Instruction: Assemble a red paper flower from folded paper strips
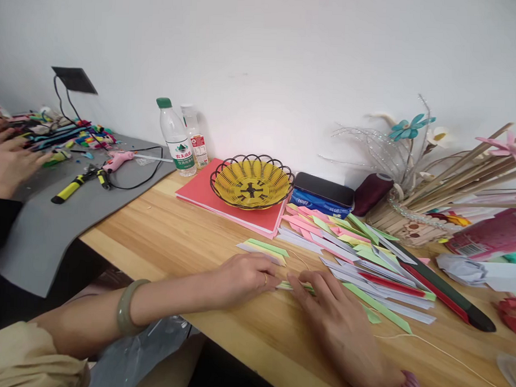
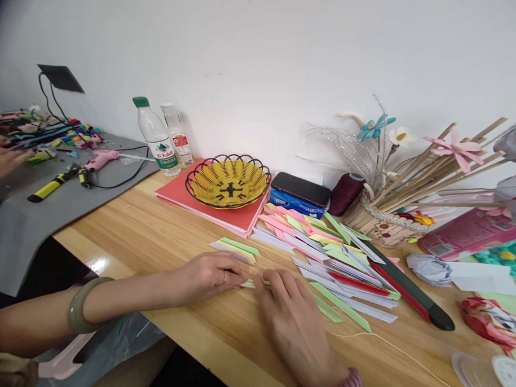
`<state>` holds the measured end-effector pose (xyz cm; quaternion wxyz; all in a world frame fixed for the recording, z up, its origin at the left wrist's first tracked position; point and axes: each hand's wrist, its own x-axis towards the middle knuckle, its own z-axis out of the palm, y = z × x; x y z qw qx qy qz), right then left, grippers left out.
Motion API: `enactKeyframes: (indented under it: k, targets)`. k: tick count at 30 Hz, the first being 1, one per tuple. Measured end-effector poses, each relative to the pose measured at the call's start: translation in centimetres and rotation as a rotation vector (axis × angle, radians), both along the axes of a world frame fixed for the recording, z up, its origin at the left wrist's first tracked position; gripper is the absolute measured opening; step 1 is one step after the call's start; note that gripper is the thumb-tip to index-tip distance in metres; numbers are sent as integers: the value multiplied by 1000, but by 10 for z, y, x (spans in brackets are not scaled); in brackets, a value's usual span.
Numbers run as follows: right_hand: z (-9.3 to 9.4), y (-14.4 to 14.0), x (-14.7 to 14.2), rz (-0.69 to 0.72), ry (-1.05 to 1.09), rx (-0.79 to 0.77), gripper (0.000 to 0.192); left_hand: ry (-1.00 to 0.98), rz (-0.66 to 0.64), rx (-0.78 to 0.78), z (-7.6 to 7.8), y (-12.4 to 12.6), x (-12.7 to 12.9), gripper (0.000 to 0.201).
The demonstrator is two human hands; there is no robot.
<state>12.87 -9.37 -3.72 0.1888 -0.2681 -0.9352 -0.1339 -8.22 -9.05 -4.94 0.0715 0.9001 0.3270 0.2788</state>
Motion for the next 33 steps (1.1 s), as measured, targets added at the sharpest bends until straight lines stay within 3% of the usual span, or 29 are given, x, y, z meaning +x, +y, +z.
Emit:
enactKeyframes:
  k: [7,12,15,24,28,31,33]
  targets:
    - [-5,-1,-3,-27,-119,86,38,122,51,-91,-1,0,-4,31]
    - [-8,-1,-6,-79,-161,135,41,29,221,-362,3,-6,3,24]
    - [-10,-2,-6,-75,-160,142,42,-12,283,-440,7,-11,8,25]
    - [-1,-4,-8,-17,-53,56,39,-10,255,-300,1,-18,12,26]
    - [1,-3,-8,13,-7,8,37,61,113,-113,3,-5,-3,25]
    - [0,-3,-7,37,4,8,36,51,200,-9,7,12,-18,26]
    - [0,-3,-7,39,-2,24,37,136,231,-25,8,21,-26,35]
